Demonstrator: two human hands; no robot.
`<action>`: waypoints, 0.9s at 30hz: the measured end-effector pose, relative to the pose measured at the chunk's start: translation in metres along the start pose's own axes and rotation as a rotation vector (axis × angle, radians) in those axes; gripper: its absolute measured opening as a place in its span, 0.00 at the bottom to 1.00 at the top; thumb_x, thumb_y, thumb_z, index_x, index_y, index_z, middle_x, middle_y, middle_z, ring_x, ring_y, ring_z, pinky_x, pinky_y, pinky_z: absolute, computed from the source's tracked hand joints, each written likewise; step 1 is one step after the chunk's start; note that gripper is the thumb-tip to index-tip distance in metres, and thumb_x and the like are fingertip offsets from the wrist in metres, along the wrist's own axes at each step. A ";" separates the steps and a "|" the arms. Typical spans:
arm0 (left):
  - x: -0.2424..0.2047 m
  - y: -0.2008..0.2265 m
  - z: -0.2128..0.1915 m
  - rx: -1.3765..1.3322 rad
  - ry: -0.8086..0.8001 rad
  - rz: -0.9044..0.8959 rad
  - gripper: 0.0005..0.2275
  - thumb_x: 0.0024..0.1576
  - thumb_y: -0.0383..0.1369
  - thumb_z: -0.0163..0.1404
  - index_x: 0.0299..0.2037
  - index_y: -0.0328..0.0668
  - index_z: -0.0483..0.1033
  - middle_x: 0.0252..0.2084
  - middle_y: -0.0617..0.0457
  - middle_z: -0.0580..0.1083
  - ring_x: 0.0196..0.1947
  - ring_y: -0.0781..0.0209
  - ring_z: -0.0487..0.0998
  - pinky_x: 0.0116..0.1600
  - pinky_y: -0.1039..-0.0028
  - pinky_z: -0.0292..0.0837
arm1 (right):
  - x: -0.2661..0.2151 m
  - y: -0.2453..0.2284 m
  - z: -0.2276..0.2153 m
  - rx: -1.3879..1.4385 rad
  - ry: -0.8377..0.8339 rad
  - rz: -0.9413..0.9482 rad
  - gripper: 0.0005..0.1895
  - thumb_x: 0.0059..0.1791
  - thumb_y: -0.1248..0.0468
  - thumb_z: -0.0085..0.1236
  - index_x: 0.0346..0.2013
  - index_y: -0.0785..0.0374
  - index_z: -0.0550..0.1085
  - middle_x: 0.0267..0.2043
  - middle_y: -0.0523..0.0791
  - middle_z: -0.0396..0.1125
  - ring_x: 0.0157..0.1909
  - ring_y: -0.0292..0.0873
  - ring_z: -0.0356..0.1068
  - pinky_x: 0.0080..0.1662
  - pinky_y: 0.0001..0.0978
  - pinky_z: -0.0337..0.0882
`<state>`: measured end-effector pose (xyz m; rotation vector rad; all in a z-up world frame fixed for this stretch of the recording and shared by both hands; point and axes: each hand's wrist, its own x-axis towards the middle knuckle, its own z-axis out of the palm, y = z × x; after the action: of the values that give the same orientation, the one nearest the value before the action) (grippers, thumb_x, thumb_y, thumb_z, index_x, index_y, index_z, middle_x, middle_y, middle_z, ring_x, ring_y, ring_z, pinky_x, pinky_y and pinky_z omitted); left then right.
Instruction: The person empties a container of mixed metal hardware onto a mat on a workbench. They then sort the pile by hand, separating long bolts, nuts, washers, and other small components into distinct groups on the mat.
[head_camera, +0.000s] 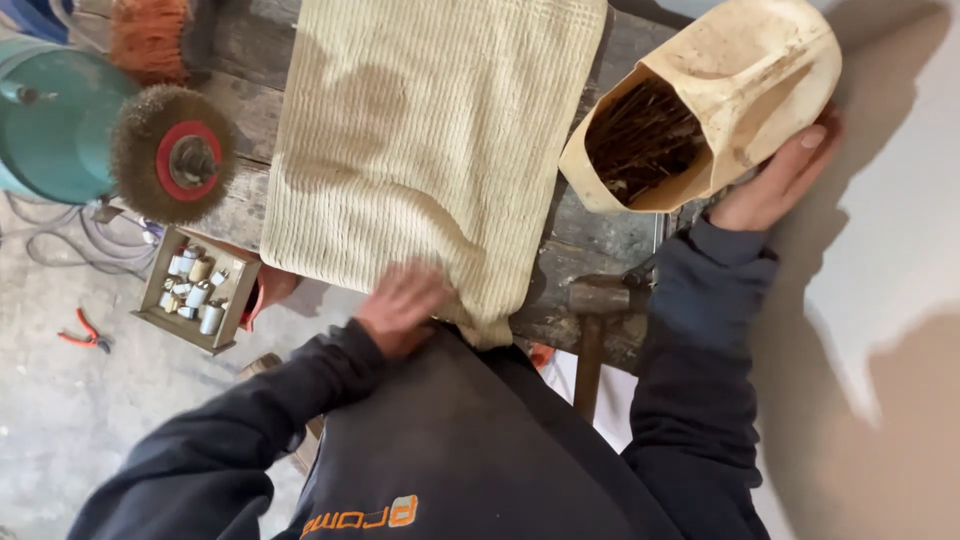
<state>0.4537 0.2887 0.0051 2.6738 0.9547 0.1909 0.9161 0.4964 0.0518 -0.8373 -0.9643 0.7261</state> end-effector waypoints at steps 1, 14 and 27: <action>-0.010 -0.009 -0.004 -0.010 -0.001 0.011 0.28 0.52 0.39 0.53 0.66 0.52 0.67 0.71 0.46 0.62 0.72 0.41 0.62 0.72 0.41 0.53 | -0.008 -0.018 0.004 -0.014 0.006 -0.001 0.29 0.65 0.46 0.43 0.69 0.68 0.64 0.68 0.55 0.63 0.66 0.50 0.66 0.66 0.45 0.67; -0.100 -0.110 -0.004 0.133 0.066 -0.176 0.30 0.59 0.42 0.52 0.74 0.57 0.60 0.77 0.44 0.56 0.77 0.45 0.52 0.75 0.40 0.40 | -0.287 -0.078 0.149 -1.226 -0.360 0.256 0.22 0.49 0.56 0.63 0.55 0.62 0.74 0.54 0.51 0.69 0.55 0.53 0.68 0.55 0.46 0.68; 0.051 -0.136 -0.040 0.020 0.031 -0.552 0.39 0.55 0.64 0.44 0.76 0.62 0.50 0.78 0.42 0.46 0.76 0.29 0.40 0.69 0.28 0.25 | -0.205 0.043 0.216 -1.538 -0.714 0.068 0.45 0.51 0.36 0.49 0.76 0.54 0.54 0.79 0.54 0.44 0.78 0.61 0.39 0.72 0.63 0.39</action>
<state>0.4028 0.4304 0.0009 2.3153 1.6578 0.1001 0.6332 0.4074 0.0021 -1.9892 -2.2067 0.1878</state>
